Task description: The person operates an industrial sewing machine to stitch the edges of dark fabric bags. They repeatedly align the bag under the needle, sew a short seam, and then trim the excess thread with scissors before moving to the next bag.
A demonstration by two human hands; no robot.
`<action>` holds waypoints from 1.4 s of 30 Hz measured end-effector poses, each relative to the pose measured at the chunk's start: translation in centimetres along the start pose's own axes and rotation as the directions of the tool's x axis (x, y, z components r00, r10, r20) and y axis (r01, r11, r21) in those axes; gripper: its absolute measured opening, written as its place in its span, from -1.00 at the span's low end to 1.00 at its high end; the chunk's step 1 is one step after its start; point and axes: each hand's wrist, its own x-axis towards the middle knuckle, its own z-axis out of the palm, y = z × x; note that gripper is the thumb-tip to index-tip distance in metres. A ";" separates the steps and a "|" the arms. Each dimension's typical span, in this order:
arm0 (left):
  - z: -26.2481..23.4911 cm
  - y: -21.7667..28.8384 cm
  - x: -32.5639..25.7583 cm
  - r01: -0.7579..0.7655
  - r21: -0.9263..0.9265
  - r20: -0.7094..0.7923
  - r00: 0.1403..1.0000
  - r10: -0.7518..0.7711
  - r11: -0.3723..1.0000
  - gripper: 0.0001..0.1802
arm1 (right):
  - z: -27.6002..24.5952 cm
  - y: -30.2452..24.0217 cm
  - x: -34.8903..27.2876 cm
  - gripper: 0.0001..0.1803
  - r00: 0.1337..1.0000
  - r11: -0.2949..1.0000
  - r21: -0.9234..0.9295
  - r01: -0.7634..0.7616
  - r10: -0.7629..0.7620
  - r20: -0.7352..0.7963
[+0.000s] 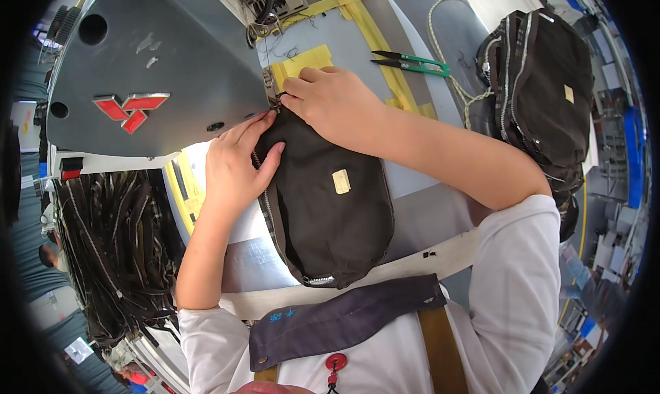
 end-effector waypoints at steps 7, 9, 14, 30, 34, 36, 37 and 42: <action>-0.1 0.1 0.1 -0.020 0.029 -0.015 1.000 0.021 0.999 -0.56 | 0.2 -0.2 -0.1 -0.68 1.000 1.000 0.008 -0.011 0.011 -0.022; -0.1 0.1 0.0 -0.016 0.039 -0.013 1.000 0.016 0.999 -0.56 | 0.2 -0.3 -0.2 -0.69 1.000 1.000 0.009 -0.025 0.025 -0.001; -0.1 0.1 -0.2 -0.003 0.032 -0.002 1.000 0.003 0.999 -0.55 | -0.2 -0.3 -0.4 -0.69 1.000 0.999 0.037 -0.011 0.010 0.022; -0.5 0.6 -0.8 -0.048 0.029 -0.035 0.998 0.049 0.998 -0.56 | -0.1 -1.3 -0.6 -0.68 0.997 0.998 0.013 0.054 -0.053 -0.050; -0.4 0.6 -0.7 -0.026 0.024 -0.037 0.999 0.026 0.999 -0.56 | -0.2 -1.3 -0.5 -0.68 0.997 0.998 -0.015 0.063 -0.063 -0.051; -0.5 0.5 -0.6 -0.018 0.038 -0.029 0.999 0.020 0.999 -0.55 | -0.1 -1.1 -0.4 -0.68 0.997 0.997 -0.024 0.069 -0.070 -0.042; -0.5 0.5 -0.5 -0.015 0.045 -0.025 1.000 0.016 0.999 -0.55 | -0.2 -1.1 -0.3 -0.68 0.997 0.998 -0.013 0.065 -0.066 -0.032; -0.7 0.6 -0.7 -0.046 0.036 -0.021 0.999 0.047 0.998 -0.56 | 0.0 -1.0 -0.5 -0.69 0.996 0.997 0.005 0.076 -0.075 -0.050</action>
